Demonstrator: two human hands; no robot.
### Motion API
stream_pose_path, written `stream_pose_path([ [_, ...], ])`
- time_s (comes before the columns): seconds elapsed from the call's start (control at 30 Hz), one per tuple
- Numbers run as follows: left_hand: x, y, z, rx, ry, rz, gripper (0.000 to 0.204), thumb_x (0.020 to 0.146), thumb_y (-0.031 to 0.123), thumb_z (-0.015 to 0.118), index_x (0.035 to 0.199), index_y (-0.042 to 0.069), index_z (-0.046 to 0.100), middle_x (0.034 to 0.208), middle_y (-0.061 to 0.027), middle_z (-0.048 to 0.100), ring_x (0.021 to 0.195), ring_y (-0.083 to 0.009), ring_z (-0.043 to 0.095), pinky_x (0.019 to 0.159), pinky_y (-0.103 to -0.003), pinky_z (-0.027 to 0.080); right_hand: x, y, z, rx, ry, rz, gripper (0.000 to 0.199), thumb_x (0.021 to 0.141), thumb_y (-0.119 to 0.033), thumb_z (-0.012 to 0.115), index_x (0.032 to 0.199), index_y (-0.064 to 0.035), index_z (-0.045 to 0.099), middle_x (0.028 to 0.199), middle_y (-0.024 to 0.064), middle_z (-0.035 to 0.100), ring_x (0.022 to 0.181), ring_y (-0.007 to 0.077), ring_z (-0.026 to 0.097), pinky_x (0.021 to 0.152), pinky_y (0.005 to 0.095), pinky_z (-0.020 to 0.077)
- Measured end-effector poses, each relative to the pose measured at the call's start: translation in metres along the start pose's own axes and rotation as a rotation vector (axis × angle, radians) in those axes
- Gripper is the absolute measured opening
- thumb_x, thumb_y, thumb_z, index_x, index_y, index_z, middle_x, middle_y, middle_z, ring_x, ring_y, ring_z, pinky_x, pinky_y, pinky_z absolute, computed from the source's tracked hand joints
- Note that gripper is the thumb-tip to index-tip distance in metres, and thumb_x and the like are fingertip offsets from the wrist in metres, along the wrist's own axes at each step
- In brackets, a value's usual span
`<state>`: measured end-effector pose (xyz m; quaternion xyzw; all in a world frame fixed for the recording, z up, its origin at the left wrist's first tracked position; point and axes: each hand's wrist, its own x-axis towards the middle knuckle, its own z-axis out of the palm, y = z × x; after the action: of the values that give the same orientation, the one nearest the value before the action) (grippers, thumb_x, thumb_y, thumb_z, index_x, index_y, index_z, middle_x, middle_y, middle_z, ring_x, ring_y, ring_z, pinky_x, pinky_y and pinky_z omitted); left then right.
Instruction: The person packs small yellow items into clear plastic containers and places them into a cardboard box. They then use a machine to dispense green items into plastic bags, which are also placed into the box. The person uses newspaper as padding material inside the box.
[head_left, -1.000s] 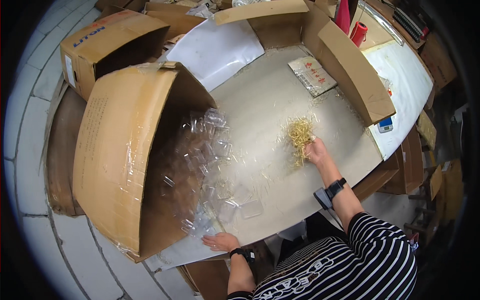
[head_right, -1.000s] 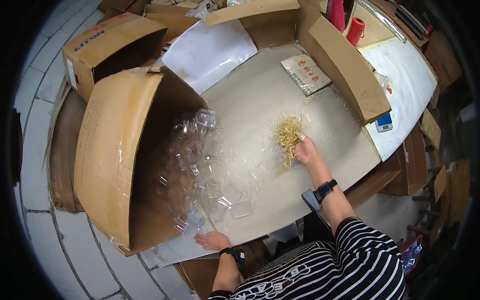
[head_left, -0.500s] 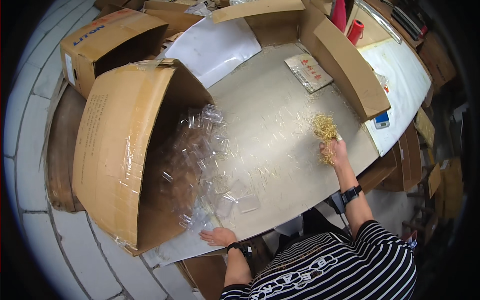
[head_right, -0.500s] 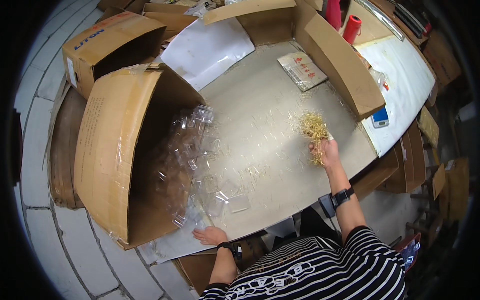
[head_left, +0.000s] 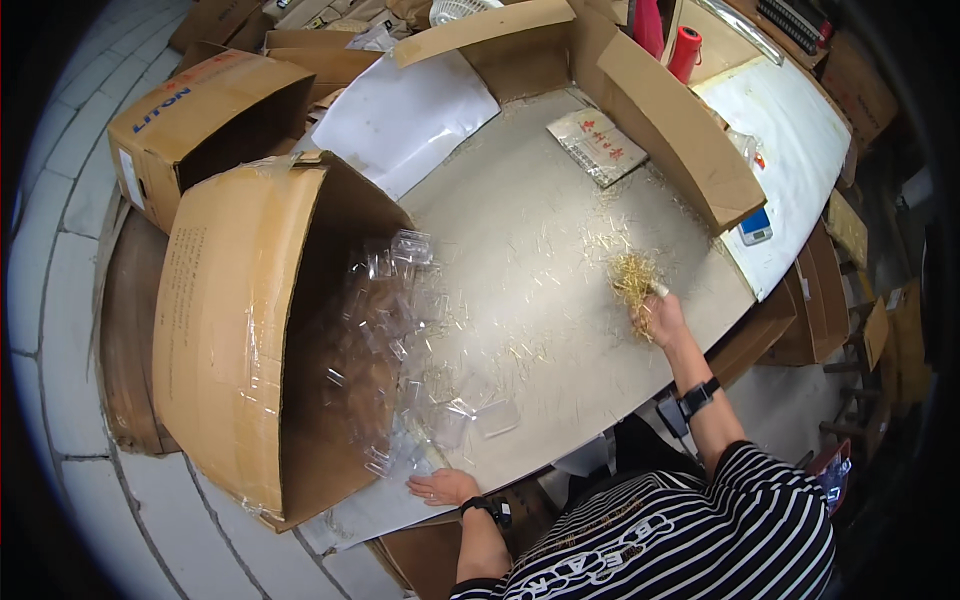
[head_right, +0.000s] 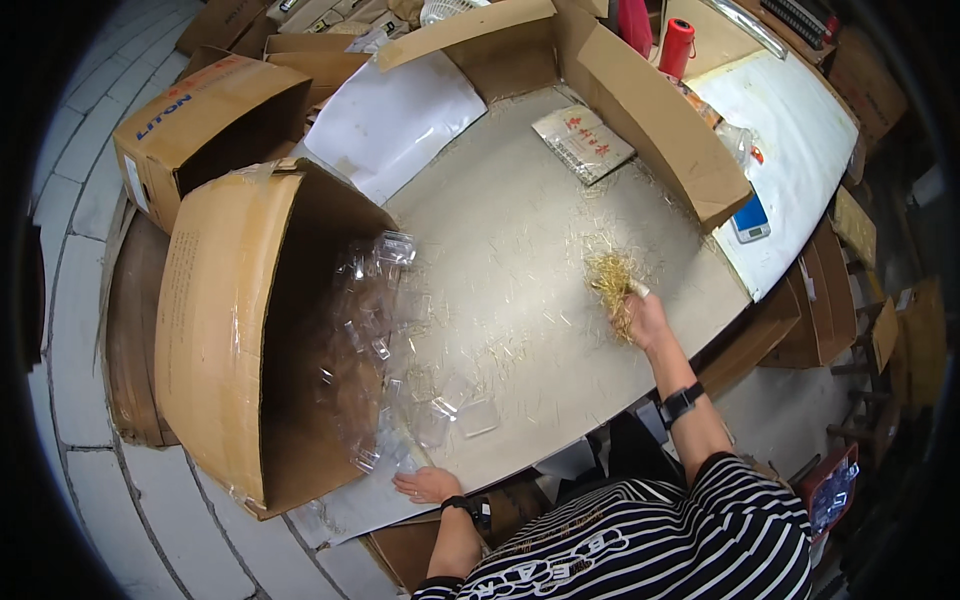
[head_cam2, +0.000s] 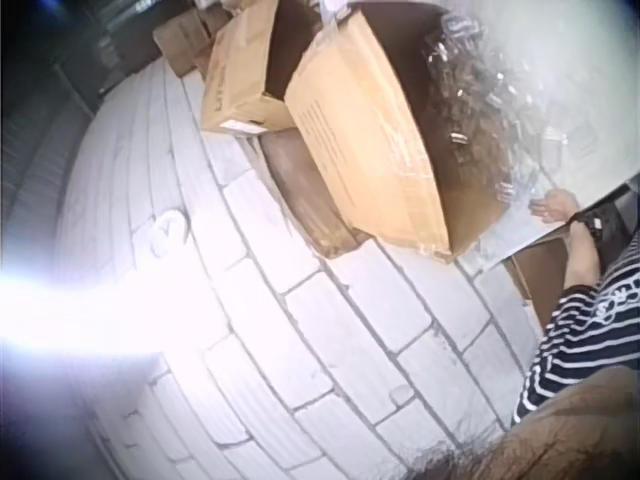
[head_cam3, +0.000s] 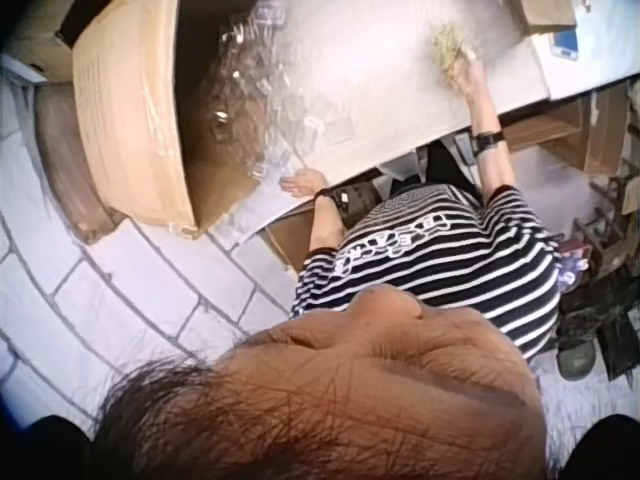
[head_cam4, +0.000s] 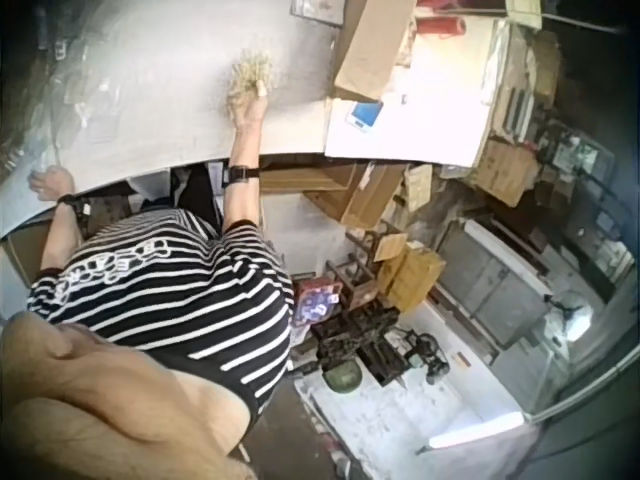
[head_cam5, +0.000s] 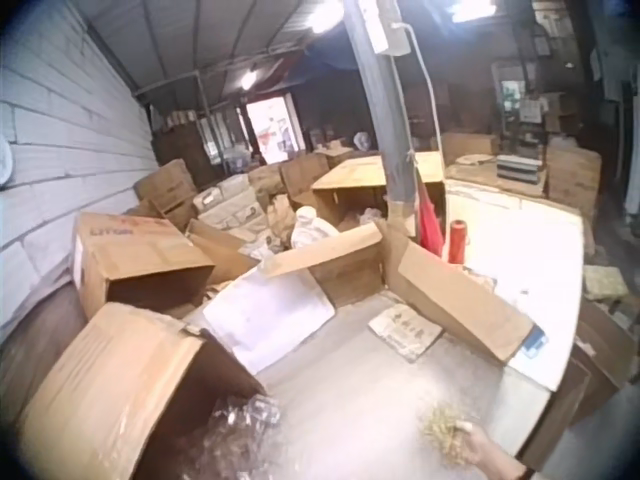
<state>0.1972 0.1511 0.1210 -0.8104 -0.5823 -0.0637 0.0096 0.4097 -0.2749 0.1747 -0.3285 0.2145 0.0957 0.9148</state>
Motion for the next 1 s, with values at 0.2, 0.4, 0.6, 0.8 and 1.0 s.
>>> stream_pose_path([
  [0.2, 0.000, 0.003, 0.005, 0.003, 0.008, -0.005, 0.051, 0.087, 0.014, 0.038, 0.136, 0.000, 0.031, 0.146, -0.0157, 0.028, 0.136, -0.0315, 0.022, 0.104, -0.054, 0.025, 0.008, 0.015, 0.021, 0.102, -0.100, 0.103, 0.043, 0.095, -0.025, 0.039, 0.132, -0.0025, 0.038, 0.118, 0.0172, 0.055, 0.091, 0.0287, 0.062, 0.072, 0.0417, 0.0548],
  [0.4, -0.002, 0.000, 0.004, 0.003, 0.031, 0.046, 0.052, 0.086, 0.013, 0.038, 0.135, -0.003, 0.031, 0.145, -0.0181, 0.027, 0.137, -0.0332, 0.021, 0.103, -0.056, 0.025, 0.017, 0.051, 0.048, 0.032, -0.175, 0.269, 0.040, 0.097, -0.020, 0.035, 0.131, -0.0003, 0.038, 0.115, 0.0188, 0.057, 0.089, 0.0323, 0.064, 0.070, 0.0386, 0.0571],
  [0.6, -0.003, 0.003, -0.005, -0.002, -0.009, 0.055, 0.053, 0.086, 0.014, 0.039, 0.135, -0.004, 0.031, 0.144, -0.0203, 0.027, 0.135, -0.0352, 0.023, 0.103, -0.055, 0.025, -0.005, 0.065, 0.075, -0.135, -0.281, 0.244, 0.035, 0.097, -0.016, 0.035, 0.125, 0.0054, 0.042, 0.109, 0.0175, 0.058, 0.088, 0.0297, 0.065, 0.068, 0.0354, 0.0562],
  [0.8, -0.001, -0.001, 0.000, -0.019, 0.015, 0.005, 0.053, 0.085, 0.013, 0.039, 0.136, -0.001, 0.031, 0.145, -0.0163, 0.028, 0.135, -0.0334, 0.024, 0.104, -0.054, 0.024, -0.007, 0.058, 0.082, -0.200, -0.294, 0.250, 0.034, 0.097, -0.015, 0.038, 0.124, 0.0055, 0.043, 0.098, 0.0159, 0.061, 0.085, 0.0263, 0.066, 0.061, 0.0334, 0.0550],
  [1.0, 0.002, -0.011, 0.019, 0.035, 0.049, 0.062, 0.054, 0.085, 0.013, 0.038, 0.136, -0.002, 0.029, 0.146, -0.0172, 0.026, 0.137, -0.0329, 0.020, 0.105, -0.054, 0.023, 0.000, 0.070, 0.087, -0.140, -0.087, 0.179, 0.029, 0.095, -0.014, 0.043, 0.117, 0.0046, 0.048, 0.093, 0.0144, 0.062, 0.079, 0.0223, 0.065, 0.058, 0.0310, 0.0533],
])
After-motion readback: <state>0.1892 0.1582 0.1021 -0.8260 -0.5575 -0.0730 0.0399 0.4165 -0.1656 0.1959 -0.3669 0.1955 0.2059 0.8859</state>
